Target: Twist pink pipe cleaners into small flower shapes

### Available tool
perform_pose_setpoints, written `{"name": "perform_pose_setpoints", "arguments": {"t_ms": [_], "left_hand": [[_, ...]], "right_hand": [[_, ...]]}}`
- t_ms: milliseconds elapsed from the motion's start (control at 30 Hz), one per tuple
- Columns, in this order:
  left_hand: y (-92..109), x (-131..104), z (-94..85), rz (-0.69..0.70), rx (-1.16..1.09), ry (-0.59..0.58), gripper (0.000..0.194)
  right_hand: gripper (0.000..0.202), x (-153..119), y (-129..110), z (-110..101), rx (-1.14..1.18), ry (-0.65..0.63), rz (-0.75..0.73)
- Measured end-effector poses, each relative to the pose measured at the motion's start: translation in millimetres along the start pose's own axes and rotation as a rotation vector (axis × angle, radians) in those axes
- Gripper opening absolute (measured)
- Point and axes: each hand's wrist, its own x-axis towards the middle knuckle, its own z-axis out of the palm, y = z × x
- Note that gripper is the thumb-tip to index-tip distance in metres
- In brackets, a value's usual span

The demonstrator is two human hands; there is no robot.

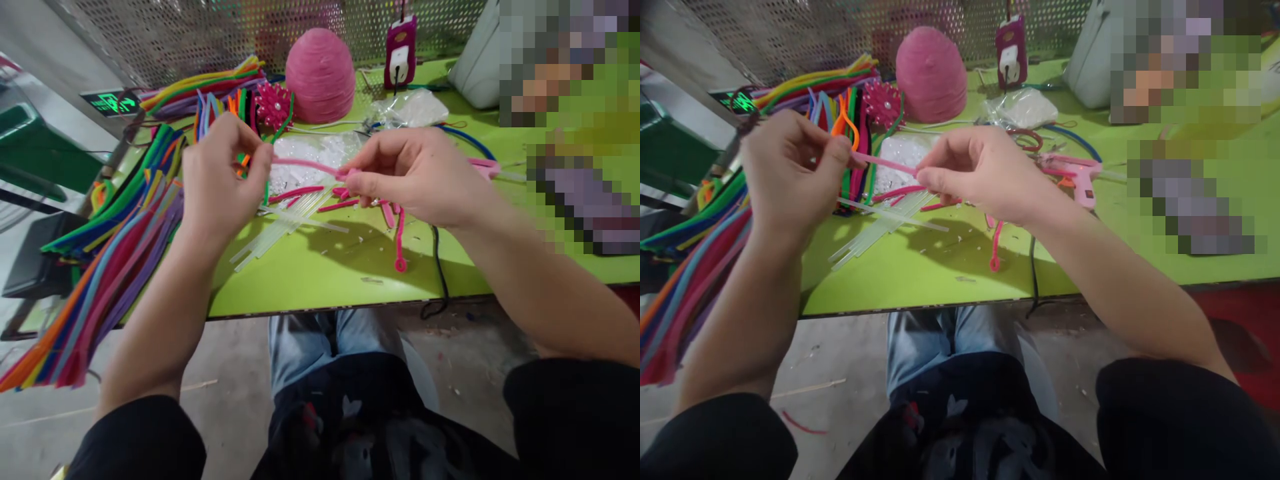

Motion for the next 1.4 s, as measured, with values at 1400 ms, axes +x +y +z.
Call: {"name": "perform_pose_setpoints", "arguments": {"t_ms": [1400], "left_hand": [[30.8,-20.8,4.0,0.261,-0.210,-0.435,0.024]], "right_hand": [[0.026,-0.5,13.4,14.3,0.090,-0.204,0.257]]}}
